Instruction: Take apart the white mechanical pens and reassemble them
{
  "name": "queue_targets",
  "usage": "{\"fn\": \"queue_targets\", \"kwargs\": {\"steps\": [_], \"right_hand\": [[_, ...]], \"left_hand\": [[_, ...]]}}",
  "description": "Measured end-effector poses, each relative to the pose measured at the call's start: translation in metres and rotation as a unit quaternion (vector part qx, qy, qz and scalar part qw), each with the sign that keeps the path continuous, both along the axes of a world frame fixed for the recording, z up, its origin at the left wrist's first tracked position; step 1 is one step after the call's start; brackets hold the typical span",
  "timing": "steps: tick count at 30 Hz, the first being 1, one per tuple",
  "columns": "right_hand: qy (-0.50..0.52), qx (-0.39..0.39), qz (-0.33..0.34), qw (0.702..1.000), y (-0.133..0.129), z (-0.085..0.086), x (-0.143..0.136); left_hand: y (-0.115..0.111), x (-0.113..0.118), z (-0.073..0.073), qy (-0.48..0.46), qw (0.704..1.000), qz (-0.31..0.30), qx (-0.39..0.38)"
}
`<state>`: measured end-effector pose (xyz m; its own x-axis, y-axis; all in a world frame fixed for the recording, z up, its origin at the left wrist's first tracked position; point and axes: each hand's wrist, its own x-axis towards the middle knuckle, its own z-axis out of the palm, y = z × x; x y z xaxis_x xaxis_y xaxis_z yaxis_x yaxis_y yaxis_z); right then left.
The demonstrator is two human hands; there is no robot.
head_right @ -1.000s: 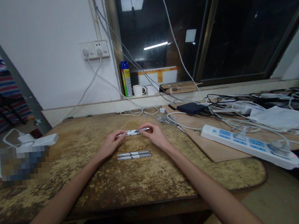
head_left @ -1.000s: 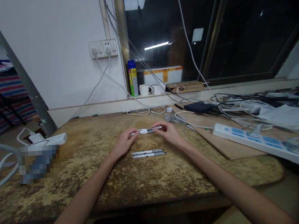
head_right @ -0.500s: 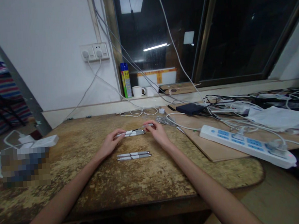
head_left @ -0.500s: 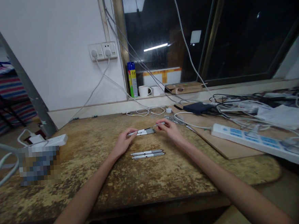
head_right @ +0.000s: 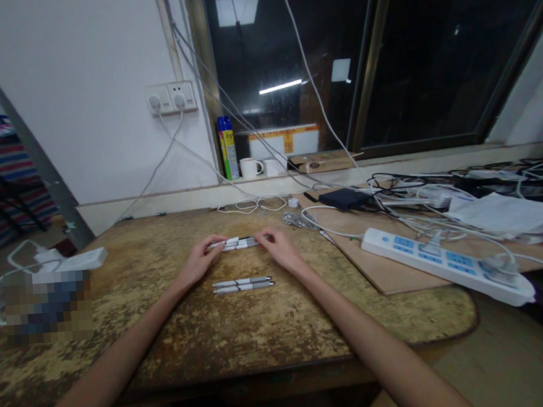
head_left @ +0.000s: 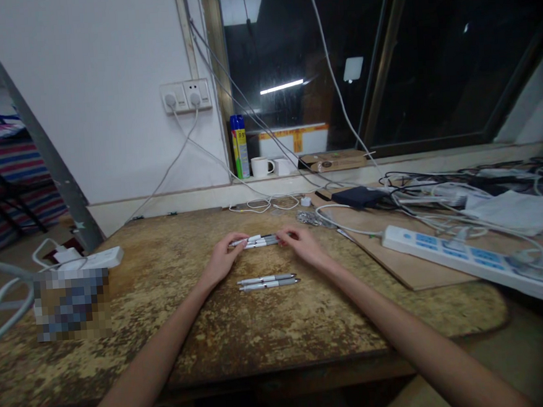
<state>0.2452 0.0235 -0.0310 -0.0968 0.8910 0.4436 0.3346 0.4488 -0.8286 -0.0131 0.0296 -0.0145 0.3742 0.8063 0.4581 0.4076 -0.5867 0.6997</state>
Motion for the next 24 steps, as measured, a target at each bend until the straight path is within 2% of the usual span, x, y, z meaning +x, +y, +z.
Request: {"fn": "queue_targets", "kwargs": {"steps": [13, 24], "right_hand": [[0.006, 0.011, 0.052, 0.999, 0.001, -0.008, -0.007], [-0.034, 0.031, 0.013, 0.999, 0.003, -0.012, -0.003]], "left_hand": [[-0.007, 0.006, 0.003, 0.024, 0.999, 0.000, 0.042], [-0.011, 0.010, 0.003, 0.039, 0.997, 0.003, 0.059]]}}
